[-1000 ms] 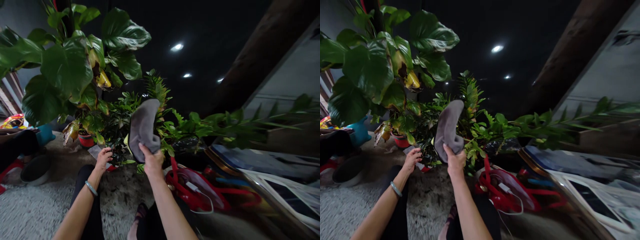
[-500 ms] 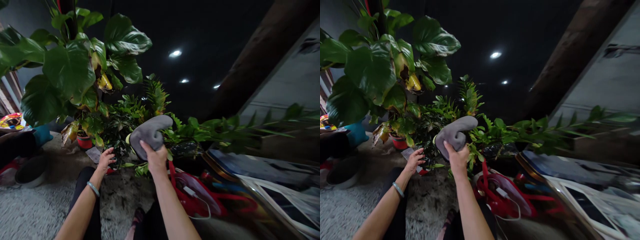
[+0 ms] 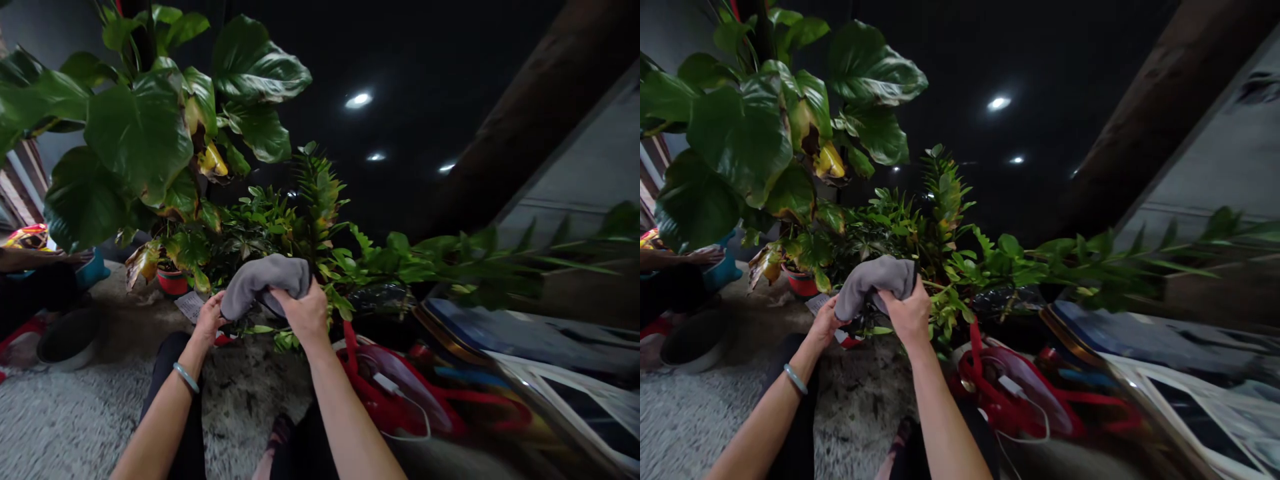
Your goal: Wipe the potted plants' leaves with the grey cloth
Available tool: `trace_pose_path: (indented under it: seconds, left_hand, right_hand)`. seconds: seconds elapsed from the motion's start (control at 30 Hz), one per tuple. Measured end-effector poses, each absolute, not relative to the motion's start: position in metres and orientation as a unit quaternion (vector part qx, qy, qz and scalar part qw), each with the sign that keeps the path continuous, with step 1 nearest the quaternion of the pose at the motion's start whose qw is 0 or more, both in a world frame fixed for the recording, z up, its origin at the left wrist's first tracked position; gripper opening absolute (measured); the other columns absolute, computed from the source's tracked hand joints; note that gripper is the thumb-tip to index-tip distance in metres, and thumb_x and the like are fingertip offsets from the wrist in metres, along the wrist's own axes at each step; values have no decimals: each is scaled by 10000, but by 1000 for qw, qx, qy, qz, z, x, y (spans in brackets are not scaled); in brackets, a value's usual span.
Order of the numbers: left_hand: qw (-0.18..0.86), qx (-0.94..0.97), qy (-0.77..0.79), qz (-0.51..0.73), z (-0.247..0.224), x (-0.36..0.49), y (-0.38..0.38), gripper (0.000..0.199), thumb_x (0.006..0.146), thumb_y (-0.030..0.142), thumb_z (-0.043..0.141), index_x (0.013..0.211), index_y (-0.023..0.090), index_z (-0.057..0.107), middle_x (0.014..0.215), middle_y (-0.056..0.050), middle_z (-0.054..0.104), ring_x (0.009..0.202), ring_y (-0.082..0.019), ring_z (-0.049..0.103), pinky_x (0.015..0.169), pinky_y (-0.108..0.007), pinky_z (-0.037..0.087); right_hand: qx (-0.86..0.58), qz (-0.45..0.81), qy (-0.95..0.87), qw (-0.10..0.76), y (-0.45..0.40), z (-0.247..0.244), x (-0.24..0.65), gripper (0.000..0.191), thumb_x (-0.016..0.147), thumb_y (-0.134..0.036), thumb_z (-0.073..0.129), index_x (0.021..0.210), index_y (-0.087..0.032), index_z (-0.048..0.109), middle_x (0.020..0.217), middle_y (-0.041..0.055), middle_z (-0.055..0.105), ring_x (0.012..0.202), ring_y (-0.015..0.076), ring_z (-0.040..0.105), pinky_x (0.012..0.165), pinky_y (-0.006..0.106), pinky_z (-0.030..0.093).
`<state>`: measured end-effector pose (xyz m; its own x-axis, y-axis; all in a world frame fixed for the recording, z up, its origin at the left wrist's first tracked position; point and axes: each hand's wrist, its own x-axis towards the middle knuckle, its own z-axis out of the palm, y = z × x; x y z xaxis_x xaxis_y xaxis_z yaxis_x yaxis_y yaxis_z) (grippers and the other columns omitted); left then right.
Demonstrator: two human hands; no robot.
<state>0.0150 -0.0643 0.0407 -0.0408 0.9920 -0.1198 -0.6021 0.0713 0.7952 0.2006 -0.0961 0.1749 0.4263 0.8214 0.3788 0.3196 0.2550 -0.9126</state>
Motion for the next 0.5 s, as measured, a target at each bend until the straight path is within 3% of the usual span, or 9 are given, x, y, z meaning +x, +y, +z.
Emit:
trace_pose_path:
  seconds: [0.13,0.2,0.37,0.5]
  left_hand:
    - [636,234,388,624,42,16,-64,365,504,177,747,864,179,687,696,9,688,652,-169,623,619,-296,535]
    - [635,213,397,628,42,12,-65,346,511,182,706,854,183,665,667,20,670,611,-155,606,600,-284,519]
    - [633,243,392,622,46,0,-67,246,539,188,713,769,180,626,648,29,632,562,-132,576,532,-241,470]
    - [662,262,362,601,52,2,-77,393,587,291,823,940,179,690,725,7,683,556,-133,577,485,-230,440]
  right_hand:
    - [-616,255,-539,514,-97,139,182,542,392,-233,902,911,-255,746,820,54,785,943,341,727,893,441,536]
    - [-600,335,-544,481,-112,114,182,471,408,-244,907,857,-246,763,788,45,791,888,324,737,856,424,552]
    - [-550,510,-366,551,-138,91,203,478,479,-405,903,873,-163,780,794,64,803,787,294,743,768,412,584]
    - [-561,464,-261,634,-131,98,206,555,409,-410,913,873,-145,763,811,68,795,811,294,738,792,427,592]
